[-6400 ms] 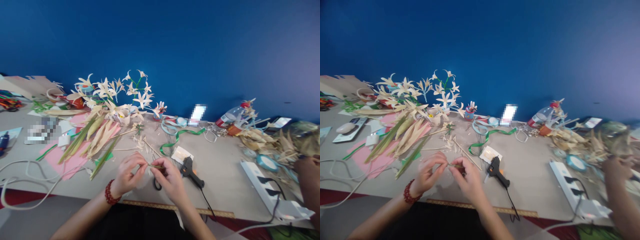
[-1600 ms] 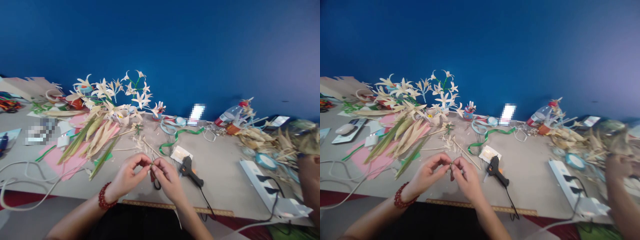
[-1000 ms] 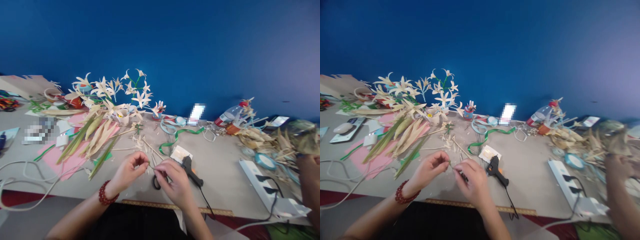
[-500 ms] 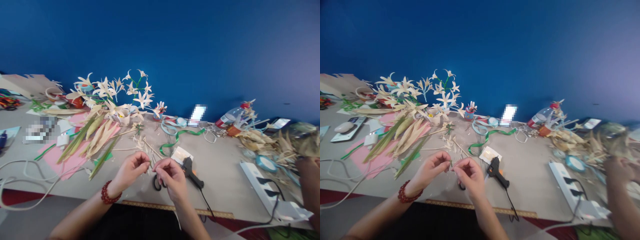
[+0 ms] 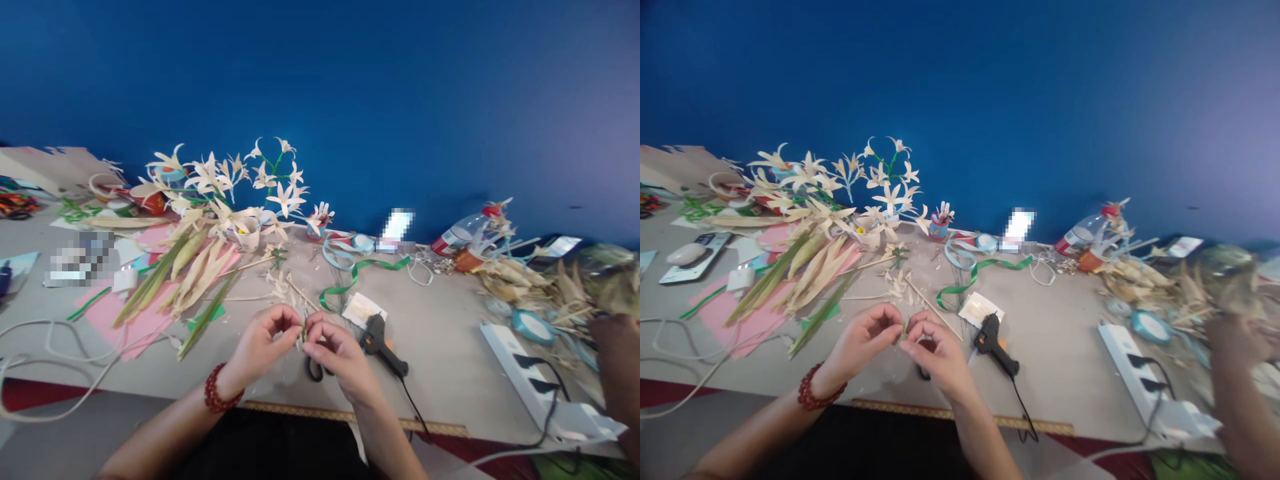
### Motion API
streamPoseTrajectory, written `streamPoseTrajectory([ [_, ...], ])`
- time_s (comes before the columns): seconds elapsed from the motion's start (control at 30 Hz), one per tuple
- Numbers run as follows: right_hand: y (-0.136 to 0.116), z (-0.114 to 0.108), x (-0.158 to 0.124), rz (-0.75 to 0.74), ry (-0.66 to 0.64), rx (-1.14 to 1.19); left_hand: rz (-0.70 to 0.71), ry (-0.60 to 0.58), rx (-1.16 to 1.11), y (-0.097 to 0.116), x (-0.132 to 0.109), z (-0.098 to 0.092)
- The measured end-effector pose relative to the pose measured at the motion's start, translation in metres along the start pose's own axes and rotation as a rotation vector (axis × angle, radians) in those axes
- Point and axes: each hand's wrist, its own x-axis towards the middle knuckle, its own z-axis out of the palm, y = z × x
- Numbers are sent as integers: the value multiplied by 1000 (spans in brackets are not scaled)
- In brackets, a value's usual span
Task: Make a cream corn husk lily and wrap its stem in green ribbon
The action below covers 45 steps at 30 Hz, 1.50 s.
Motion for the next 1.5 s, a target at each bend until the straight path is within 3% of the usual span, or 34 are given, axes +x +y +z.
streamPoseTrajectory([
  [0.27,4,-4,5,96,-67,146,75,7,114,-1,-2,1],
  [0.57,8,-2,6,76,18,161,152,13,208,0,-5,2],
  [0.8,10,1,4,-77,141,124,292,-3,292,5,-5,1],
  [0.9,12,1,1,-48,144,175,327,-35,297,10,-5,0],
  [1.27,11,-3,0,119,34,360,327,-181,305,14,-7,-2],
  [1.5,10,-4,2,126,109,386,280,-200,313,13,-7,-2],
])
